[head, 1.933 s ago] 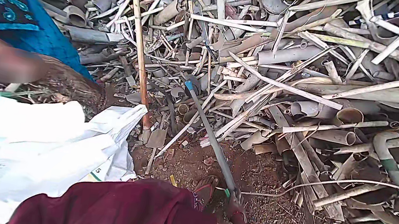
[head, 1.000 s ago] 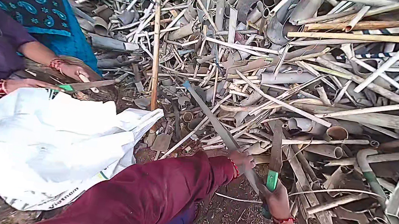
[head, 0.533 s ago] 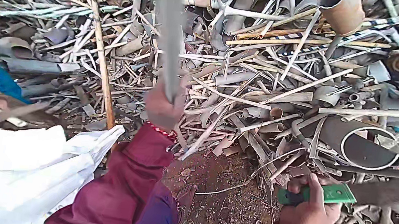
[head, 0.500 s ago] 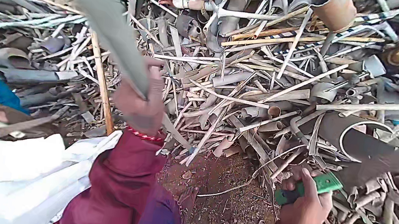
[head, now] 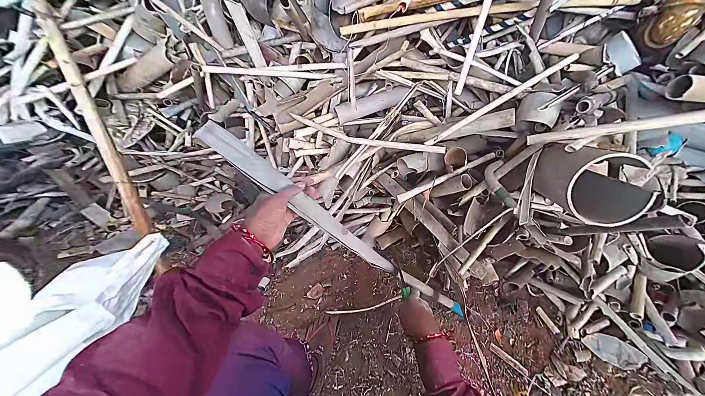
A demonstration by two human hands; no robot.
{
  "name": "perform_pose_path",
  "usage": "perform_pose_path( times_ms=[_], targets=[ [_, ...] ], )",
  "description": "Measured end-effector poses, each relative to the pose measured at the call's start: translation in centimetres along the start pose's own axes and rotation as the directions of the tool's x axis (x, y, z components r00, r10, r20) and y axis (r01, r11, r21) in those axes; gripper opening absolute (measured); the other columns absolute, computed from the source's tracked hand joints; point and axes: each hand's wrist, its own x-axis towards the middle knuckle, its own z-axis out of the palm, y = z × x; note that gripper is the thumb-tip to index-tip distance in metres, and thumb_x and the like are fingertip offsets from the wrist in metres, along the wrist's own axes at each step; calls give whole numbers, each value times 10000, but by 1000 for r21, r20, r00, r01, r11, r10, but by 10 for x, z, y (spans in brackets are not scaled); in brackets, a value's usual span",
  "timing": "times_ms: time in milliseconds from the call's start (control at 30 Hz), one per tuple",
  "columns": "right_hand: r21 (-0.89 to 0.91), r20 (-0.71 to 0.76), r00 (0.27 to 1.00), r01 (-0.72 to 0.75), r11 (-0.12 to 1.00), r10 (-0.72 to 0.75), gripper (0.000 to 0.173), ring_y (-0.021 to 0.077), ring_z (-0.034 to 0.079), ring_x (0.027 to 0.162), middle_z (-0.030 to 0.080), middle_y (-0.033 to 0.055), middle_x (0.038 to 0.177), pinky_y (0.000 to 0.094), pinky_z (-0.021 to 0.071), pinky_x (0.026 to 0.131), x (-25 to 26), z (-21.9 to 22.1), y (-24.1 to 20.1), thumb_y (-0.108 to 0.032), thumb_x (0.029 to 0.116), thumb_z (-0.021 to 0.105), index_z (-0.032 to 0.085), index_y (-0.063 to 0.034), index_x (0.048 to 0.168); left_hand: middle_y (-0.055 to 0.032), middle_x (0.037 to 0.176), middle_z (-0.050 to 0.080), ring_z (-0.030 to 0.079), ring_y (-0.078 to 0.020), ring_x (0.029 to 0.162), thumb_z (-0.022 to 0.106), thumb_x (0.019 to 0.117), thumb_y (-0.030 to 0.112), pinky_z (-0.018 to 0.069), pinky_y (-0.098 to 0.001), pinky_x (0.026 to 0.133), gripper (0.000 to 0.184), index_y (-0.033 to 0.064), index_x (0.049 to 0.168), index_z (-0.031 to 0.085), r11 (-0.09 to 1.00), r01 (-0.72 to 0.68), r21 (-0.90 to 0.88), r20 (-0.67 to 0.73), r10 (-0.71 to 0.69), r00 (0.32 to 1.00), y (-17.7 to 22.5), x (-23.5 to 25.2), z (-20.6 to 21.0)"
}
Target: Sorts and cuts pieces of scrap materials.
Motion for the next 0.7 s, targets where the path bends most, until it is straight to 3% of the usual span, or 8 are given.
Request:
perform_pose_path(
  times_ms=[100, 200, 233, 300, 333, 400, 567, 700],
  targets=[
    [-54, -9, 995, -100, 993, 100, 581, 383, 562, 1335, 541, 289, 1439, 515, 443, 1102, 9, 22, 12, -209, 1087, 432, 257, 74, 1563, -80, 1030, 718, 717, -140, 895, 519, 1045, 74, 582, -283, 799, 221, 18, 1243, 598, 998, 66, 2, -103, -66, 992, -10, 18, -15],
    [-60, -4, 992, -129, 990, 128, 559, 396, 554, 1337, 536, 297, 1438, 530, 434, 1106, 9, 20, 23, -238, 1090, 451, 322, 71, 1537, -49, 1210, 681, 685, -131, 1020, 518, 1046, 149, 551, -294, 876, 322, 85, 1360, 534, 992, -73, -106, -133, 58, 989, -9, 33, -37],
    [-57, -3, 992, -126, 990, 126, 538, 398, 565, 1317, 549, 295, 1418, 538, 439, 1096, 7, 17, 27, -247, 1085, 470, 370, 66, 1511, -45, 1180, 680, 696, -138, 1013, 487, 1066, 167, 563, -300, 891, 320, 81, 1373, 515, 978, -142, -153, -157, 118, 980, -3, 35, -43],
    [-26, -37, 994, -104, 994, 103, 504, 408, 613, 1219, 591, 295, 1336, 551, 470, 1038, 0, 11, 31, -270, 1077, 514, 450, 62, 1451, 10, 885, 673, 719, -124, 790, 461, 1096, 220, 621, -302, 793, 232, 90, 1254, 570, 935, -251, -252, -234, 193, 953, 9, 33, -50],
    [-8, -71, 994, -84, 996, 83, 489, 411, 633, 1164, 605, 296, 1296, 553, 485, 1007, -8, 5, 30, -268, 1074, 525, 468, 62, 1431, 59, 719, 612, 660, -88, 627, 460, 1095, 248, 612, -276, 683, 206, 118, 1145, 612, 919, -276, -282, -261, 203, 944, 12, 32, -52],
    [-12, -164, 986, -26, 1000, 24, 469, 404, 665, 1076, 626, 294, 1234, 548, 514, 955, -30, -14, 19, -272, 1079, 518, 485, 58, 1411, 114, 564, 494, 526, -46, 468, 432, 1098, 282, 554, -237, 567, 264, 178, 934, 612, 904, -289, -316, -233, 221, 947, 12, 28, -57],
    [-129, -415, 891, 143, 981, -184, 375, 335, 665, 777, 653, 232, 960, 509, 550, 747, -113, -93, -28, -242, 1084, 519, 523, 39, 1331, 119, 490, 402, 440, -44, 418, 404, 1081, 224, 496, -231, 536, 372, 243, 714, 459, 892, -295, -342, -165, 252, 954, 11, 11, -61],
    [-266, -582, 752, 185, 946, -310, 325, 397, 666, 852, 653, 241, 952, 595, 520, 775, -175, -142, -47, -210, 1072, 544, 543, 28, 1293, 117, 500, 382, 429, -59, 436, 416, 1055, 185, 493, -254, 570, 360, 256, 702, 431, 888, -313, -336, -117, 291, 950, 11, 5, -62]
  ],
)
